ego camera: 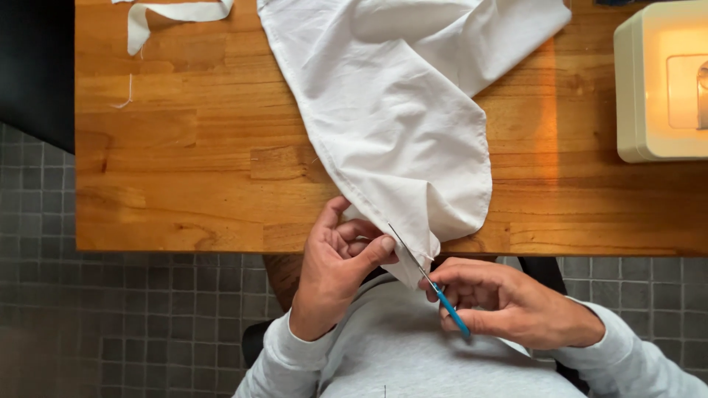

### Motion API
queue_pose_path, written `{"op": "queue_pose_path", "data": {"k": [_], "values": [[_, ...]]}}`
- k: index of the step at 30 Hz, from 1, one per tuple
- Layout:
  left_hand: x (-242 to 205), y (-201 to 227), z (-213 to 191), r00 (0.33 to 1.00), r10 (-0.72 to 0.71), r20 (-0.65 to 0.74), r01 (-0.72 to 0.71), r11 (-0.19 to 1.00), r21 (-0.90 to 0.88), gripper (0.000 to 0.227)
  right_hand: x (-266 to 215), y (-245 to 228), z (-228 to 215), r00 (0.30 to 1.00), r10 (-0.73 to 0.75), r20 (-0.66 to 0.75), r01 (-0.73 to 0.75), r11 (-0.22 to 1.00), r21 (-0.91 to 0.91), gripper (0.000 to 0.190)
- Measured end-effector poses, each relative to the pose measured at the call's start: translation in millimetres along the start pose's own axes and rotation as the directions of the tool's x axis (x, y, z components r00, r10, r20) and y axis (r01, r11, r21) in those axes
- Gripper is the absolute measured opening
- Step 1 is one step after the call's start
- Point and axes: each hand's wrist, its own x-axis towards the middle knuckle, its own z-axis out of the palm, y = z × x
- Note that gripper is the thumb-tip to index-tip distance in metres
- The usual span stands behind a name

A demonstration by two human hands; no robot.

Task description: Cutting and trimming white fabric with scissors on a wooden table next to a sewing machine

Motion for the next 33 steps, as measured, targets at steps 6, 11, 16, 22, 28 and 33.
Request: {"op": "queue_pose_path", "data": {"k": [6, 11, 16, 22, 28, 33], "values": [[-4, -2, 2, 0.999, -0.042, -0.009, 0.042, 0.999, -0.015, 0.089, 2, -1, 10, 0.998, 0.064, 0.006, -0.065, 0.993, 0.099, 0.050], [-5, -13, 1, 0.998, -0.059, 0.008, 0.058, 0.998, 0.031, 0.076, 1, 9, 10, 1.000, 0.012, -0.024, -0.010, 0.997, 0.072, 0.049], [-7, -13, -2, 0.998, -0.068, 0.002, 0.068, 0.997, 0.040, 0.075, -2, 9, 8, 0.999, 0.038, -0.020, -0.037, 0.998, 0.048, 0.049], [-8, -14, -7, 0.996, -0.089, 0.002, 0.088, 0.995, 0.035, 0.077, -2, 11, 2, 0.999, 0.047, -0.008, -0.046, 0.999, 0.026, 0.048], [-16, -7, -9, 0.996, -0.088, -0.004, 0.088, 0.994, 0.061, 0.076, -1, 10, 0, 0.996, 0.084, 0.010, -0.084, 0.996, 0.022, 0.050], [-19, -11, -10, 0.996, -0.087, -0.025, 0.089, 0.993, 0.084, 0.072, 6, 12, 0, 0.993, 0.118, 0.007, -0.118, 0.993, -0.020, 0.050]]}}
